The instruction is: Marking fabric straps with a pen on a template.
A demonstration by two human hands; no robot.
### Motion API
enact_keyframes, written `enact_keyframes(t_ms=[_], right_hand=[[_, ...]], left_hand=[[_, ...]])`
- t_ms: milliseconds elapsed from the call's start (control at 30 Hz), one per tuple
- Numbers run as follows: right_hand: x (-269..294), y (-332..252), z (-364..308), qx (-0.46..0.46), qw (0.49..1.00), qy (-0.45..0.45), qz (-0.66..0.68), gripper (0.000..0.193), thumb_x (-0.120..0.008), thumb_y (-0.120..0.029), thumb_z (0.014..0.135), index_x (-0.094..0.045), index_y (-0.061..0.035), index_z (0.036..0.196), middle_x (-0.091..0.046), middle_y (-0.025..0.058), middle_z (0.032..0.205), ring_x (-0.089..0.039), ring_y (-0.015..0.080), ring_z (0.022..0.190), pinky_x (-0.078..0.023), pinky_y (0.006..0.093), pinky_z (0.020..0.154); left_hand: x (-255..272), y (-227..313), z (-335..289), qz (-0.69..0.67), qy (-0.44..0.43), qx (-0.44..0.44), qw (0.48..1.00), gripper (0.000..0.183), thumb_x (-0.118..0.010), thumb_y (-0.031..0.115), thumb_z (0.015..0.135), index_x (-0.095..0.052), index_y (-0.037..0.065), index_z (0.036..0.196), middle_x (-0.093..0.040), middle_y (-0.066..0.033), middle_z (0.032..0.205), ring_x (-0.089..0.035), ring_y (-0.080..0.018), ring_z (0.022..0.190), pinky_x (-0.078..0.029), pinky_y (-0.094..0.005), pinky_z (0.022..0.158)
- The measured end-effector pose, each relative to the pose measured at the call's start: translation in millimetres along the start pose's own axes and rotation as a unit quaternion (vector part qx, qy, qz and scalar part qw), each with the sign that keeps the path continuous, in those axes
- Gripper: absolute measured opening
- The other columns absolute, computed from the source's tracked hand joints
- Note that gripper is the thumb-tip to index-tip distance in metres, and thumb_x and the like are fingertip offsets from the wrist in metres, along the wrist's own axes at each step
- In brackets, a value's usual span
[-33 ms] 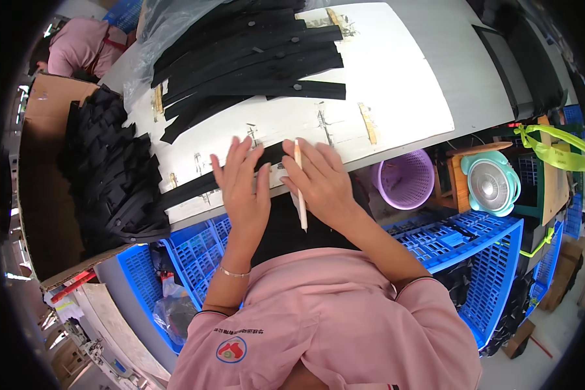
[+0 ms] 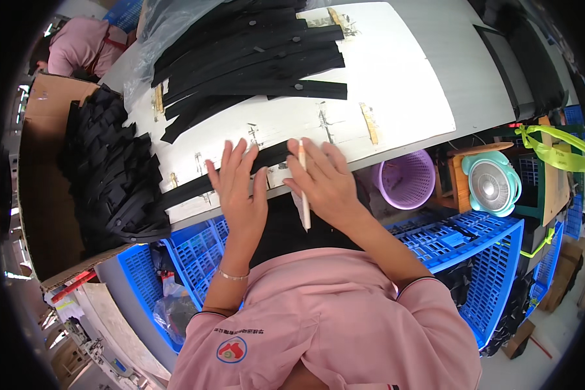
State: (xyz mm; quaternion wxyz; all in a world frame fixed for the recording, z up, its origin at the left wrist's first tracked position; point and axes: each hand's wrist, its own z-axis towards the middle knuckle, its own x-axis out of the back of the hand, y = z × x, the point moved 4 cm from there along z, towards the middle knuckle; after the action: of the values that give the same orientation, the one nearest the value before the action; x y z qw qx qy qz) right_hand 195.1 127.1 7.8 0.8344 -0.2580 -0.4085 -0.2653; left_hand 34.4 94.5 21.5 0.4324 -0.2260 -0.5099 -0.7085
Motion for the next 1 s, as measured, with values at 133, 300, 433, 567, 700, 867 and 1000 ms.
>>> enact_keyframes(t_ms=[133, 300, 433, 567, 700, 867, 1000], right_hand=[[8.4, 30.4, -16.0, -0.019, 0.996, -0.007, -0.088, 0.049, -0.064, -0.042, 0.1, -0.064, -0.0007, 0.127, -0.068, 0.0138, 0.136, -0.057, 0.0305, 0.135, -0.036, 0.0484, 0.116], [30.3, 65.0, -21.3, -0.011, 0.985, -0.021, -0.169, 0.057, -0.065, -0.051, 0.096, -0.064, -0.0016, 0.125, -0.069, 0.0163, 0.134, -0.058, 0.0308, 0.134, -0.033, 0.0498, 0.118], [38.6, 68.1, -20.2, 0.036, 0.967, -0.062, -0.244, 0.064, -0.061, -0.058, 0.096, -0.064, 0.0005, 0.123, -0.069, 0.0173, 0.133, -0.058, 0.0308, 0.133, -0.031, 0.0509, 0.121], [41.6, 65.2, -16.2, 0.09, 0.95, -0.094, -0.285, 0.07, -0.055, -0.062, 0.098, -0.063, 0.004, 0.122, -0.067, 0.0239, 0.132, -0.059, 0.0337, 0.13, -0.03, 0.052, 0.121], [43.2, 60.9, -8.0, 0.08, 0.944, -0.126, -0.294, 0.074, -0.053, -0.062, 0.099, -0.061, 0.0076, 0.123, -0.068, 0.0288, 0.125, -0.061, 0.0368, 0.126, -0.029, 0.0537, 0.121], [49.9, 58.5, 0.7, 0.016, 0.961, -0.14, -0.238, 0.068, -0.069, -0.054, 0.093, -0.061, 0.0061, 0.125, -0.068, 0.0248, 0.13, -0.061, 0.0357, 0.125, -0.032, 0.0515, 0.117], [50.3, 44.4, 17.0, -0.052, 0.975, -0.097, -0.195, 0.053, -0.078, -0.033, 0.09, -0.062, 0.0026, 0.126, -0.065, 0.0188, 0.137, -0.06, 0.0342, 0.126, -0.037, 0.0513, 0.113]], left_hand=[[20.1, -18.7, -23.1, 0.061, -0.037, 0.022, 0.997, 0.05, -0.07, 0.015, 0.096, -0.059, 0.005, 0.143, -0.054, -0.0129, 0.152, -0.036, -0.0386, 0.151, -0.006, -0.062, 0.124], [30.4, -28.0, -34.0, 0.117, -0.071, 0.071, 0.988, 0.056, -0.065, 0.019, 0.099, -0.051, 0.007, 0.152, -0.043, -0.0114, 0.162, -0.025, -0.0378, 0.156, 0.001, -0.0615, 0.124], [39.6, -33.3, -39.8, 0.129, -0.079, 0.098, 0.984, 0.06, -0.065, 0.024, 0.1, -0.047, 0.007, 0.155, -0.039, -0.0117, 0.165, -0.023, -0.0369, 0.157, 0.004, -0.0624, 0.123], [46.1, -43.8, -47.0, 0.144, -0.082, 0.122, 0.979, 0.062, -0.065, 0.026, 0.1, -0.045, 0.008, 0.156, -0.038, -0.0118, 0.165, -0.023, -0.0364, 0.157, 0.005, -0.0628, 0.122], [54.4, -54.5, -51.5, 0.142, -0.062, 0.124, 0.98, 0.064, -0.067, 0.029, 0.099, -0.046, 0.009, 0.156, -0.038, -0.0117, 0.165, -0.024, -0.0344, 0.157, 0.004, -0.0632, 0.122], [56.1, -63.1, -54.4, 0.156, -0.047, 0.132, 0.978, 0.061, -0.07, 0.034, 0.096, -0.053, 0.019, 0.153, -0.04, -0.0098, 0.164, -0.027, -0.0344, 0.155, 0.001, -0.0623, 0.122], [56.8, -63.2, -54.8, 0.135, -0.028, 0.128, 0.982, 0.063, -0.073, 0.036, 0.094, -0.054, 0.02, 0.152, -0.04, -0.0092, 0.164, -0.03, -0.0343, 0.154, -0.002, -0.0621, 0.122]])
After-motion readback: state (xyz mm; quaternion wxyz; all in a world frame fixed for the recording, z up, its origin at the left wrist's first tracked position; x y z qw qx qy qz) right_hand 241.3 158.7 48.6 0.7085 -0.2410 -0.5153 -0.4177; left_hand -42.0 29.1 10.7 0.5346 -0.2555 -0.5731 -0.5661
